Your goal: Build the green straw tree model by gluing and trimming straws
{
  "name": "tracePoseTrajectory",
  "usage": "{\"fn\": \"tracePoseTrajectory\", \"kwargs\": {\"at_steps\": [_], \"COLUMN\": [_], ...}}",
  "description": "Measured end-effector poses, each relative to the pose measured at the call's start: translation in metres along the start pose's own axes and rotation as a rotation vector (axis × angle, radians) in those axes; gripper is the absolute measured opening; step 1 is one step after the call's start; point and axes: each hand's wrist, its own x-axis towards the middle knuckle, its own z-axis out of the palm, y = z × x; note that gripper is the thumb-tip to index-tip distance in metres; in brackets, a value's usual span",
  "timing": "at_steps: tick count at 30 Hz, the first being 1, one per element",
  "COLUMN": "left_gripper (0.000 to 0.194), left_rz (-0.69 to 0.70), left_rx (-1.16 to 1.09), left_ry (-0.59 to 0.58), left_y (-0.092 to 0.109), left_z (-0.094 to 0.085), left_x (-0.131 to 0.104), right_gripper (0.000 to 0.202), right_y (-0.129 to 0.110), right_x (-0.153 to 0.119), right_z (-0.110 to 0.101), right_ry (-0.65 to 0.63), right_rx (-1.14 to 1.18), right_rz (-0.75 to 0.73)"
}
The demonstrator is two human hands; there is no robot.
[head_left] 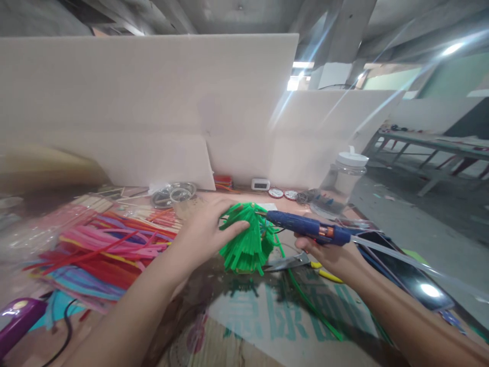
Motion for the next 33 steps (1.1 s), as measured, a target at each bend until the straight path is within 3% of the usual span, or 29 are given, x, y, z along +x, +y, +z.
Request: {"fn": "tracePoseTrajectory", "kwargs": {"at_steps": [13,25,33], "left_gripper": [0.037,0.040,0.041], "left_rz": [0.016,0.002,-0.017], "left_rx": [0.032,0.013,0.034], "left_ry": [0.004,0.010,0.012], "left_y": [-0.003,-0.003,-0.003], "left_z": [0.000,0.000,0.000], "left_x": [-0.001,0.000,-0.001], "right_gripper": [0.061,0.042,0.051], "right_y": [0.004,-0.011,-0.015], "right_x": [-0.005,0.001,0.004], "right_z": [-0.002,-0.009,-0.012], "right_ry": [-0.025,-0.004,-0.082], "right_rx": [-0.044,-0.031,0.040], "right_rz": [0.082,0.026,0.055]}}
